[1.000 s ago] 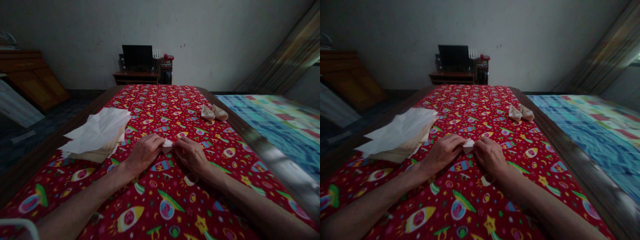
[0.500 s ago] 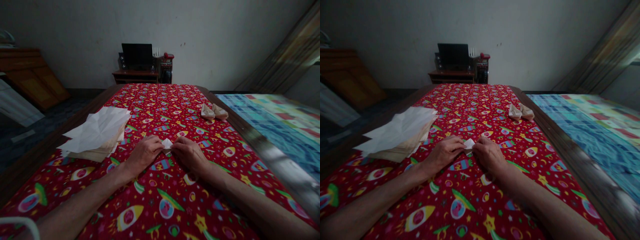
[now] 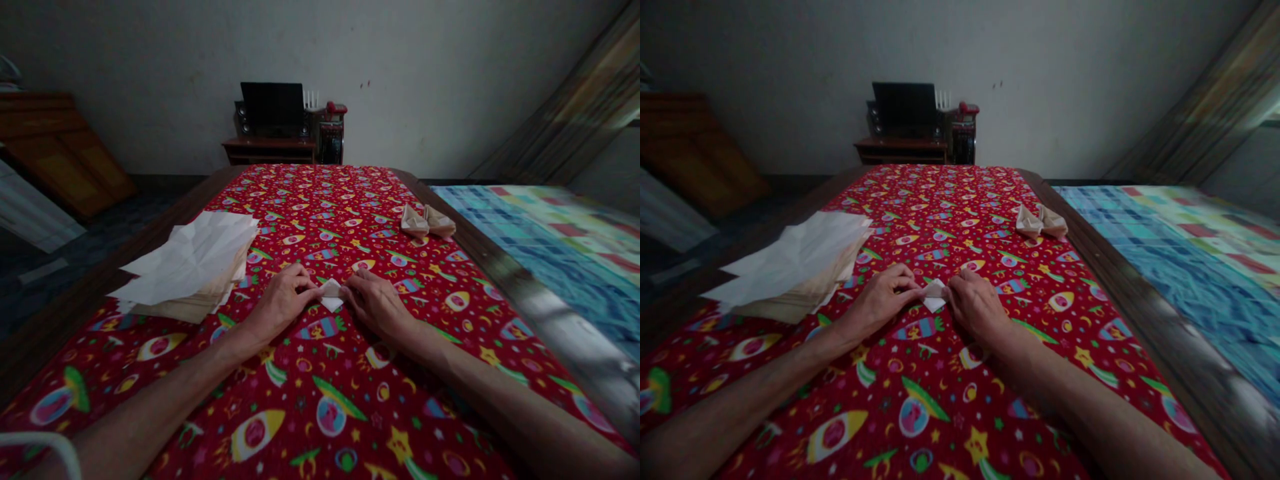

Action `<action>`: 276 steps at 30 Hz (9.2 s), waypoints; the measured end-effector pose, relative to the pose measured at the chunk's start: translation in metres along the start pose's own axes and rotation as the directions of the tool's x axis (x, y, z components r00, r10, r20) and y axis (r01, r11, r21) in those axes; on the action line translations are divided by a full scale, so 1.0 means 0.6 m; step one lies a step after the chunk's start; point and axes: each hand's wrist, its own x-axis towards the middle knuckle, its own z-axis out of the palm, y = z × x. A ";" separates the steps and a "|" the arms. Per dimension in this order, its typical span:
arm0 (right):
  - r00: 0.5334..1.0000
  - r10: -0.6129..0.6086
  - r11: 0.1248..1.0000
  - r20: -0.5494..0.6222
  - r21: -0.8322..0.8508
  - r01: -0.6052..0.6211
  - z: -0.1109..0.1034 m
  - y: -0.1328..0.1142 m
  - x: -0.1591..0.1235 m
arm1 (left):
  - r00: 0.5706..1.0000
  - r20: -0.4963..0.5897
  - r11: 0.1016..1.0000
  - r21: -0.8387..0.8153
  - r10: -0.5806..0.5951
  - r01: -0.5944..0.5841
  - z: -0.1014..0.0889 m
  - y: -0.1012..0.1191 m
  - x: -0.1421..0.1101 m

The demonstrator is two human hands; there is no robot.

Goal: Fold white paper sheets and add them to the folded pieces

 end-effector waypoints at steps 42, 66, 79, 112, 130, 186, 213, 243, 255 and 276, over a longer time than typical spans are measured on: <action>0.991 -0.040 0.999 -0.126 -0.017 0.038 0.004 -0.003 -0.015 | 0.988 0.012 0.979 0.139 0.151 -0.152 0.007 -0.012 -0.005; 0.999 0.034 0.963 0.004 0.267 -0.034 -0.002 -0.007 0.001 | 0.998 0.060 0.996 -0.092 0.001 0.005 0.002 0.008 0.013; 0.994 0.065 0.889 -0.088 0.457 -0.018 -0.024 -0.023 0.001 | 0.987 -0.062 0.982 -0.102 0.150 -0.156 -0.008 0.052 -0.004; 0.933 0.361 0.912 0.006 0.207 -0.354 -0.034 0.021 0.010 | 0.984 -0.084 0.959 0.254 0.155 -0.129 -0.006 -0.035 0.012; 0.951 0.310 0.911 0.011 -0.289 -0.294 -0.025 0.015 0.008 | 0.827 0.421 0.744 0.396 0.373 -0.538 0.008 0.007 -0.022; 0.994 -0.109 0.993 0.017 -0.033 0.110 -0.037 0.023 -0.035 | 0.931 0.101 0.889 0.277 0.351 -0.365 -0.021 -0.024 -0.033; 0.980 -0.189 0.982 -0.062 -0.018 0.188 -0.030 0.022 -0.032 | 0.965 -0.081 0.964 -0.075 0.251 -0.257 0.001 -0.002 -0.016; 0.988 -0.135 0.991 -0.071 0.003 0.136 -0.037 -0.047 -0.052 | 0.975 0.056 0.968 -0.120 -0.214 0.219 0.018 0.049 -0.026; 0.953 0.298 0.865 0.044 0.409 -0.290 -0.041 -0.047 -0.031 | 0.992 0.062 0.986 -0.119 -0.107 0.114 0.016 0.066 -0.034; 0.931 0.358 0.858 0.076 0.366 -0.360 -0.039 -0.039 -0.038 | 0.887 0.433 0.809 -0.456 -0.163 0.371 -0.005 0.064 -0.030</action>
